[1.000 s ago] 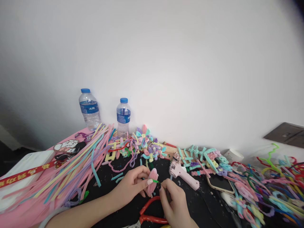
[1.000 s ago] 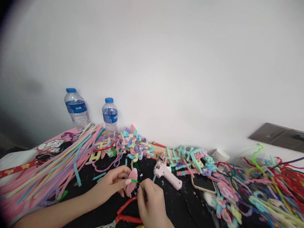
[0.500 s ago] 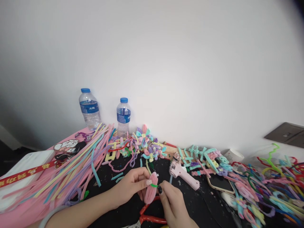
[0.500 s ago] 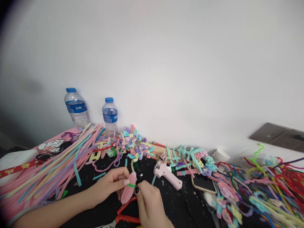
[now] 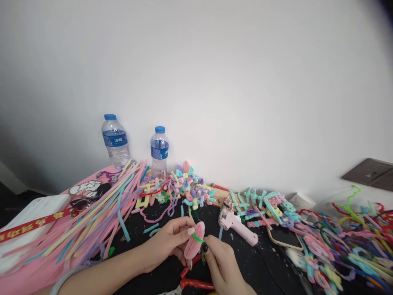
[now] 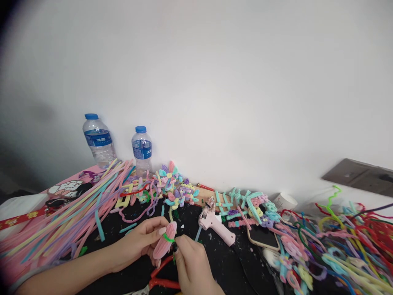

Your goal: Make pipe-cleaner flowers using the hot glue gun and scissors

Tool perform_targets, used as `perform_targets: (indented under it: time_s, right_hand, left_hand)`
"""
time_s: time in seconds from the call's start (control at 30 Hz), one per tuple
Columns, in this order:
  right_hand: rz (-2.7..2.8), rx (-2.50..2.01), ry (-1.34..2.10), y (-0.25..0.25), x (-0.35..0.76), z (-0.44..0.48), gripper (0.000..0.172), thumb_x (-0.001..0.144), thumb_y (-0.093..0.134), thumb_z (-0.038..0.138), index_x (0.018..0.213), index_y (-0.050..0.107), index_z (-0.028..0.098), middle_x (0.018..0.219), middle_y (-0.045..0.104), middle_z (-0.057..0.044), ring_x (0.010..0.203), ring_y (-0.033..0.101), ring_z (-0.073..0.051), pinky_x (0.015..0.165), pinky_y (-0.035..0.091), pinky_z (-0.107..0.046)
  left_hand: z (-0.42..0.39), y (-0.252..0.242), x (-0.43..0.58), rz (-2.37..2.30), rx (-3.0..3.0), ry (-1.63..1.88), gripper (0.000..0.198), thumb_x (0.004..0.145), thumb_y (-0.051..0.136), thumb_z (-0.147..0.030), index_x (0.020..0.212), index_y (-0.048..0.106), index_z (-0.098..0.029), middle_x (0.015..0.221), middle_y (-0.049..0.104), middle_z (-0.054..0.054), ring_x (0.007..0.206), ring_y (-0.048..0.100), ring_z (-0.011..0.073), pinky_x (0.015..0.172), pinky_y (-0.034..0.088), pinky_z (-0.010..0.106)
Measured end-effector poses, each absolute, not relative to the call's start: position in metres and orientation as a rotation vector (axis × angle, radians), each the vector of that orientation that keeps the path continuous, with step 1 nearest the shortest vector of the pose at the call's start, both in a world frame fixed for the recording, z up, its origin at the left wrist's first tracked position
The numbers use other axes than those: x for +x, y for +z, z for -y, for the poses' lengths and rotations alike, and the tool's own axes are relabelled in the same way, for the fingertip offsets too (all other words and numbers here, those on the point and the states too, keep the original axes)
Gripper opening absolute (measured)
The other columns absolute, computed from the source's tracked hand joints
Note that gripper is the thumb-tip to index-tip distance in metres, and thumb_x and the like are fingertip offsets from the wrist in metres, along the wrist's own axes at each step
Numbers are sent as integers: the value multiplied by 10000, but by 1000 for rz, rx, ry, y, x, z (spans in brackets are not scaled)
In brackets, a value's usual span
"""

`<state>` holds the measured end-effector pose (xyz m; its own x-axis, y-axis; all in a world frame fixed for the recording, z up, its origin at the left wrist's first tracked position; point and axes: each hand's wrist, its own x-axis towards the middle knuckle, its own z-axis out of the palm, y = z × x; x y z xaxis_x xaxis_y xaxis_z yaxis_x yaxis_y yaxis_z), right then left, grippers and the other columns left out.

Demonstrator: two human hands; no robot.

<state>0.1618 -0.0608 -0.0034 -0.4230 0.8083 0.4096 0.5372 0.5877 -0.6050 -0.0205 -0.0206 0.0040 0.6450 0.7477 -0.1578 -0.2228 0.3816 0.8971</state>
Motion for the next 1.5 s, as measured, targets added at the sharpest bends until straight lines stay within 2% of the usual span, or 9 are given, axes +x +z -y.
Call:
perform_targets:
  time_s: [0.17, 0.3, 0.53, 0.83, 1.0, 1.27, 1.5]
  right_hand:
    - [2122, -1007, 544, -1, 161, 60, 212, 919, 284, 146, 837, 470, 206, 721, 516, -14, 620, 485, -137, 567, 380, -224]
    - [2115, -989, 576, 0, 160, 59, 212, 923, 304, 143, 898, 504, 206, 783, 556, -33, 671, 521, -144, 616, 415, -231]
    - [2124, -1005, 586, 2, 160, 60, 197, 913, 346, 145, 895, 536, 193, 803, 579, -51, 707, 546, -159, 649, 441, -248]
    - [2132, -1035, 589, 0, 158, 58, 174, 898, 371, 121, 880, 526, 196, 802, 581, -39, 698, 546, -146, 635, 429, -229]
    - [2135, -1062, 583, -2, 157, 57, 155, 897, 402, 144, 792, 503, 194, 748, 561, -22, 654, 520, -138, 598, 410, -219]
    - [2092, -1066, 595, -4, 158, 57, 105, 867, 474, 154, 791, 537, 188, 723, 558, -5, 635, 518, -124, 566, 390, -199]
    - [2064, -1094, 553, -11, 159, 56, 98, 842, 517, 147, 763, 553, 192, 687, 564, 8, 611, 523, -118, 560, 394, -196]
  left_hand:
    - [20, 3, -20, -527, 895, 612, 244, 877, 499, -419, 891, 487, -176, 619, 615, -7, 483, 646, 133, 440, 477, 184]
    - [20, 4, -21, -482, 841, 582, 230, 883, 490, -415, 907, 481, -187, 635, 603, -2, 496, 634, 130, 461, 487, 201]
    - [18, 8, -21, -423, 767, 577, 191, 893, 495, -355, 823, 504, -178, 571, 476, -47, 419, 481, 53, 432, 417, 152]
    - [17, 13, -25, -500, 796, 493, 267, 790, 623, -420, 747, 515, -180, 500, 377, -82, 360, 305, 37, 376, 339, 163]
    - [17, 11, -26, -535, 852, 429, 304, 769, 638, -431, 709, 483, -176, 502, 403, -80, 351, 258, 26, 348, 264, 152]
    - [17, 10, -29, -572, 995, 406, 276, 739, 685, -342, 843, 481, -188, 521, 458, -101, 313, 249, 10, 310, 271, 135]
    - [16, 9, -28, -562, 1056, 393, 288, 735, 690, -315, 863, 466, -186, 519, 478, -104, 301, 287, 7, 302, 278, 121]
